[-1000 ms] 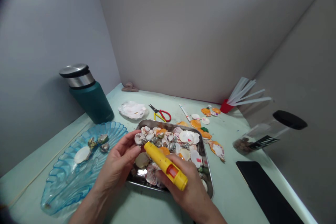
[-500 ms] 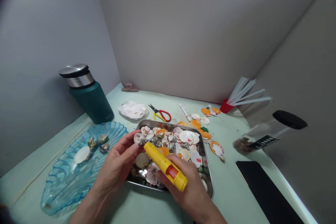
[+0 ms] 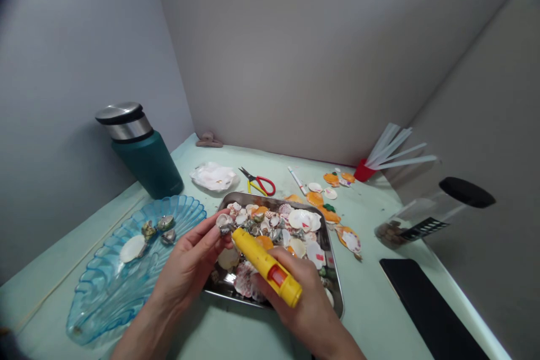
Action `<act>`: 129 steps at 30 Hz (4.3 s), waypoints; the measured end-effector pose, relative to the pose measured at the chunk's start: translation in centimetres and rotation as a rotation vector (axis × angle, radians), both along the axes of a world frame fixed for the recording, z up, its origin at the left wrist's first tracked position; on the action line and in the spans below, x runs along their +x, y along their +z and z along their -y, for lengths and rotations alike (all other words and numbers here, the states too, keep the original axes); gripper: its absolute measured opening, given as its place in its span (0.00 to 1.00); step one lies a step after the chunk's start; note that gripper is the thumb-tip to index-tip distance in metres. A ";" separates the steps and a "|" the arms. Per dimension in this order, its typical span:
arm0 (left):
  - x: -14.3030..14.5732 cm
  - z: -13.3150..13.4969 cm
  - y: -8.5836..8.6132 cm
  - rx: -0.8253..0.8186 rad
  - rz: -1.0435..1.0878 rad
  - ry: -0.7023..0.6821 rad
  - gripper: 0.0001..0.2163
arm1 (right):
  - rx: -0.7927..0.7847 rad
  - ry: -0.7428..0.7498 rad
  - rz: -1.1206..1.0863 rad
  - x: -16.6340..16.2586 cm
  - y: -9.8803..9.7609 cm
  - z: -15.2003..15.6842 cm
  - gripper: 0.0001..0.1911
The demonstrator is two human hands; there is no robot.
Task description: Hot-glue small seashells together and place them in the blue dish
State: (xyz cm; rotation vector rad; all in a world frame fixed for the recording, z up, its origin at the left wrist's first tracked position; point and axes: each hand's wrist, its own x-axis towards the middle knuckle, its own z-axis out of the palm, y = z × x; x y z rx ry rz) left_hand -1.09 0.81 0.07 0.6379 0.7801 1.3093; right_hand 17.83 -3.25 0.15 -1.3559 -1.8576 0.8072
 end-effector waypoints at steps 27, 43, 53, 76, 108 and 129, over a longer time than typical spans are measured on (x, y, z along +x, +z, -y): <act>-0.2 0.3 -0.2 0.014 -0.036 -0.073 0.21 | -0.070 -0.135 -0.109 0.3 -0.9 0.3 0.16; -0.2 0.2 -0.4 0.045 -0.014 -0.097 0.19 | -0.261 -0.183 -0.349 -0.3 0.1 0.5 0.19; -0.2 0.0 -0.3 0.032 -0.004 -0.033 0.16 | -0.192 -0.200 -0.347 -0.2 -0.1 0.6 0.19; -0.1 0.1 -0.2 0.013 -0.010 -0.040 0.15 | -0.117 -0.158 -0.189 0.2 -0.4 0.5 0.17; -0.2 0.2 -0.4 0.016 -0.004 -0.078 0.19 | -0.199 -0.152 -0.230 -0.1 0.2 0.5 0.17; 0.0 0.1 -0.2 0.033 -0.005 -0.060 0.17 | -0.172 -0.186 -0.229 -0.2 -0.4 0.7 0.16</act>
